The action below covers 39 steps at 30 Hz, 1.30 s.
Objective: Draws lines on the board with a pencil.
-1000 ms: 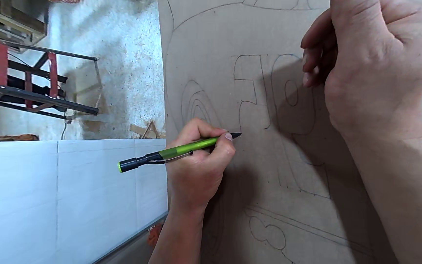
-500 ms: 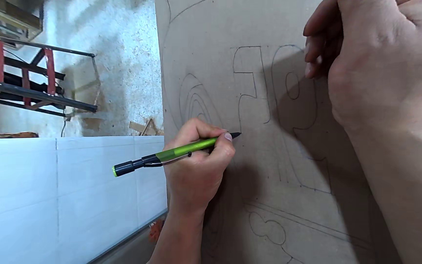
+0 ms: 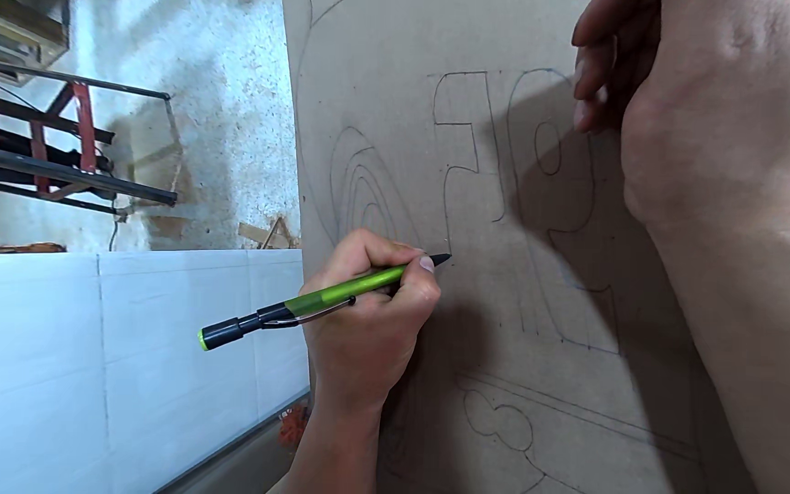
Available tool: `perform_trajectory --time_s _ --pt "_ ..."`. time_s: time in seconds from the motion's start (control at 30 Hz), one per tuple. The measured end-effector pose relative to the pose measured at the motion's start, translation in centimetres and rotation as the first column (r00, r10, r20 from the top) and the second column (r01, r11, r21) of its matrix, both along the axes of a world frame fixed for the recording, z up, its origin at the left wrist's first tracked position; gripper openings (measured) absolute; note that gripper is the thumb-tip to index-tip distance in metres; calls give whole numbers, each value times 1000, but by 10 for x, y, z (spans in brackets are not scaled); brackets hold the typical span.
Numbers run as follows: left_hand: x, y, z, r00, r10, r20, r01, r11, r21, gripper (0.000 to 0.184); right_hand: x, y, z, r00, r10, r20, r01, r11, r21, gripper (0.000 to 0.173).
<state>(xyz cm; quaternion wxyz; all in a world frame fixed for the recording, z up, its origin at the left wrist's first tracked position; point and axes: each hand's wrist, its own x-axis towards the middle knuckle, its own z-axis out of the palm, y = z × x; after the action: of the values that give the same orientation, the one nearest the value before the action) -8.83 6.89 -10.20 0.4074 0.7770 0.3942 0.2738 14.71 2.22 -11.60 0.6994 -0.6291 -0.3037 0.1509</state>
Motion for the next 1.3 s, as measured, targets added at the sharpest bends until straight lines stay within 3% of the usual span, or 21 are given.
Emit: perform_trajectory --time_s 1.3 --pt "-16 -28 -6 994 -15 105 19 999 -36 8 -1 -1 -1 1000 -1 -24 1 1000 -6 29"
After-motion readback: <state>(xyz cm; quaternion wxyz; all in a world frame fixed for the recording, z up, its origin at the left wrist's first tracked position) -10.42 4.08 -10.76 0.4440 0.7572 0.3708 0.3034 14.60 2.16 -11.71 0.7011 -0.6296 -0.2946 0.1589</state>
